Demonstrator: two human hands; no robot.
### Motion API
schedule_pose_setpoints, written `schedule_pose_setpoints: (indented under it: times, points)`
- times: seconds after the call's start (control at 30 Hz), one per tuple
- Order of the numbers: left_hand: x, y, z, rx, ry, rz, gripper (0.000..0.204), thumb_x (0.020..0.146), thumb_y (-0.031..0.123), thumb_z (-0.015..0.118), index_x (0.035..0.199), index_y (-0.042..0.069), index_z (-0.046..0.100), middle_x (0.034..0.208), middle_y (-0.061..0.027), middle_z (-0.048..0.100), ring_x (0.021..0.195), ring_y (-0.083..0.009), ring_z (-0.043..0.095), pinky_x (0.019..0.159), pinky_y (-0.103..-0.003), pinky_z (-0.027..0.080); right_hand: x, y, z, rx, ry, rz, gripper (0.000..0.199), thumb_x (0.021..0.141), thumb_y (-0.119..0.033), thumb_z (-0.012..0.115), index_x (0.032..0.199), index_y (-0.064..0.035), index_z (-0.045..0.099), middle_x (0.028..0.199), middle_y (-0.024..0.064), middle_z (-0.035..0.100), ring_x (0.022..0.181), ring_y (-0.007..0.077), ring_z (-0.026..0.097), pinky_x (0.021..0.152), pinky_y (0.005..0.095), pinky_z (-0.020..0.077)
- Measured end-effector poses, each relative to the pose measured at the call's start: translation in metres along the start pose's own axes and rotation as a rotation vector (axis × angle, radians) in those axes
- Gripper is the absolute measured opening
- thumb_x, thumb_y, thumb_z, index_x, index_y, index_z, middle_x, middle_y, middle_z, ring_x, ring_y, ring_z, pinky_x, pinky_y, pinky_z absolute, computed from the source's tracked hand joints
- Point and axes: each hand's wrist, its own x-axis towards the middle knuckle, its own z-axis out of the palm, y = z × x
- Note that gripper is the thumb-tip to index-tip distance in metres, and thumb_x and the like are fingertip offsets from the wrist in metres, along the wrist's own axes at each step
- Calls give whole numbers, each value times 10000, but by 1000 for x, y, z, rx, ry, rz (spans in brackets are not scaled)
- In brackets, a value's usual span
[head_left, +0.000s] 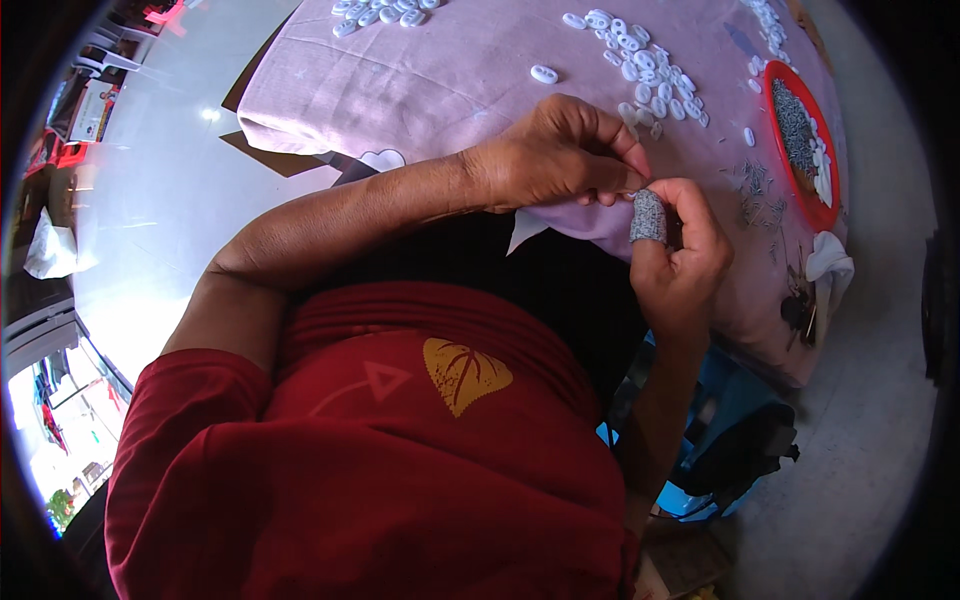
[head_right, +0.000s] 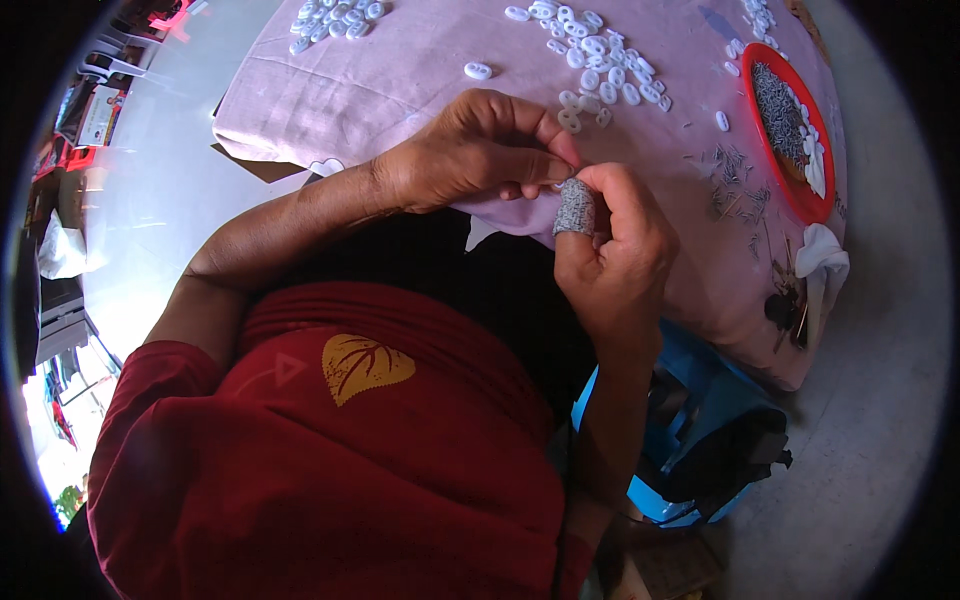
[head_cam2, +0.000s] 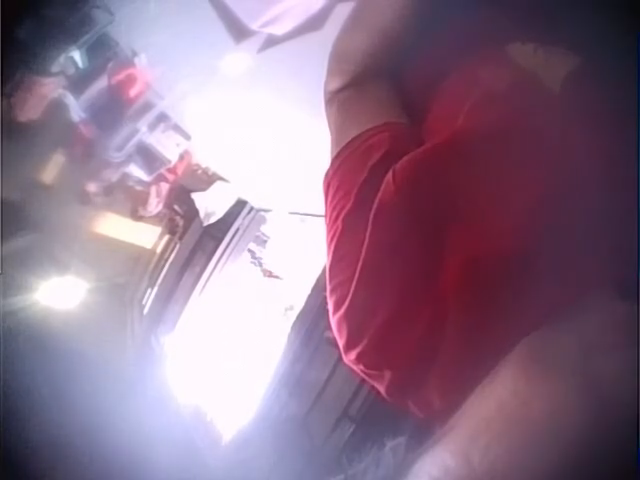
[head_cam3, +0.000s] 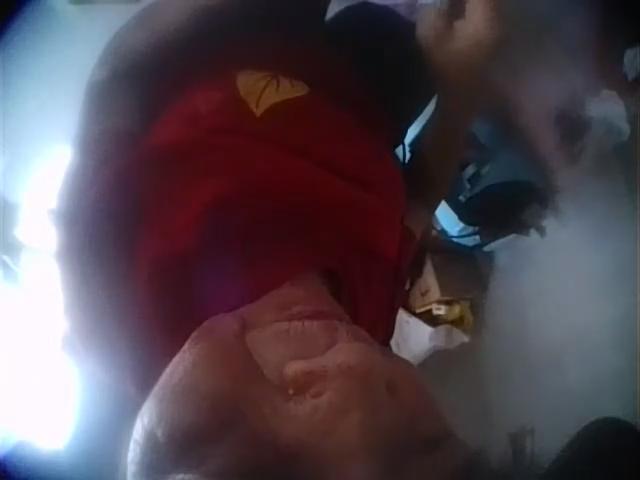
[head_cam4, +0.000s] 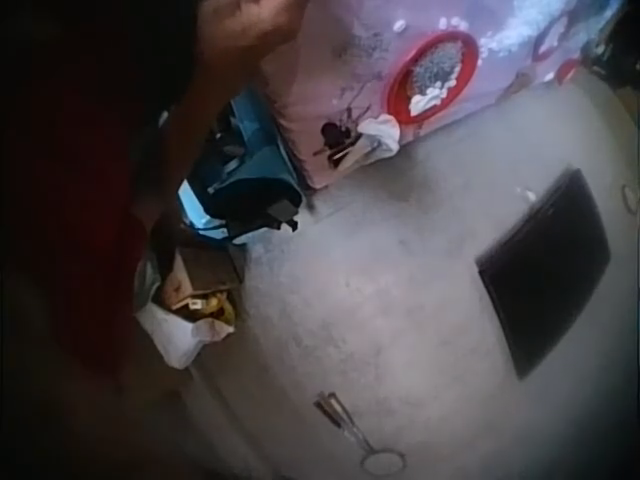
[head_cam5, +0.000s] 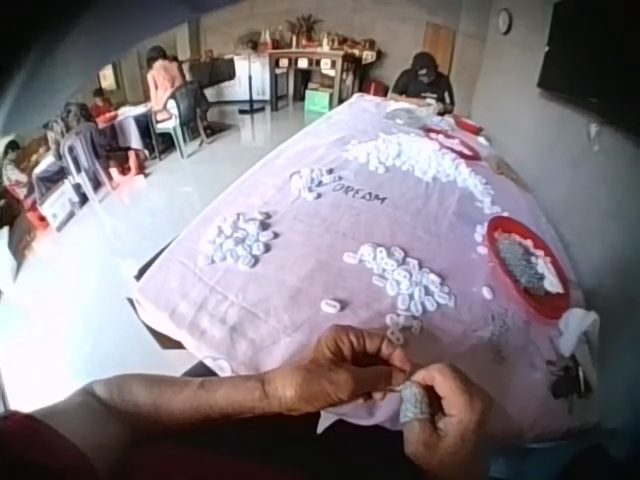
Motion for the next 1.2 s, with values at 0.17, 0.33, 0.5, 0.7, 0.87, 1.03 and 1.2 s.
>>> schedule_pose_setpoints:
  times: [0.17, 0.33, 0.5, 0.7, 0.87, 1.03, 1.2]
  points:
    - [0, 1, 0, 15, 2, 6, 119, 906, 57, 662, 1005, -6, 686, 829, -22, 669, 701, -44, 594, 581, -183, 475, 0, 2, 1, -29, 10, -45, 111, 798, 5, 593, 907, -13, 595, 755, 157, 595, 653, 316, 620, 583, 361, 489]
    - [0, 0, -3, -79, 20, -6, 125, 916, 72, 657, 1017, 2, 679, 850, -26, 670, 706, -43, 596, 578, -175, 469, 1, -4, -4, 122, -3, 78, 121, 846, 29, 572, 956, -1, 612, 778, 119, 626, 671, 211, 622, 609, 322, 490]
    - [1, -1, -5, -124, 3, -17, 126, 920, 73, 651, 1025, 7, 675, 859, -24, 670, 713, -44, 598, 577, -171, 464, -2, 6, -1, 142, 15, 3, 131, 861, 28, 564, 981, 5, 614, 814, 115, 635, 710, 177, 615, 630, 297, 488]
    - [0, 0, -5, -99, -1, -14, 127, 913, 58, 655, 1023, -1, 676, 863, -28, 673, 709, -46, 595, 579, -174, 467, -2, 4, -1, 95, -8, 23, 148, 839, 16, 577, 981, 4, 615, 812, 134, 624, 699, 234, 621, 626, 326, 490]
    - [0, 0, -4, -72, -13, -6, 129, 906, 49, 659, 1021, -6, 679, 861, -27, 674, 703, -45, 592, 582, -178, 471, 4, -1, -3, -14, -38, -61, 151, 814, 22, 576, 960, 4, 609, 797, 160, 607, 681, 303, 613, 609, 351, 488]
    - [-1, 0, -3, -33, -3, -5, 134, 909, 49, 655, 1029, -4, 678, 852, -20, 670, 699, -41, 588, 581, -176, 470, 2, -3, 2, -24, -6, -97, 138, 814, 14, 585, 949, 5, 609, 791, 157, 604, 676, 300, 610, 611, 355, 489]
    - [-4, 5, -11, -151, -3, -34, 135, 918, 70, 649, 1037, 8, 667, 870, -24, 675, 694, -40, 594, 570, -168, 465, 6, -2, -13, 126, -128, 84, 138, 869, -39, 592, 998, -7, 631, 835, 144, 641, 712, 241, 628, 636, 329, 492]
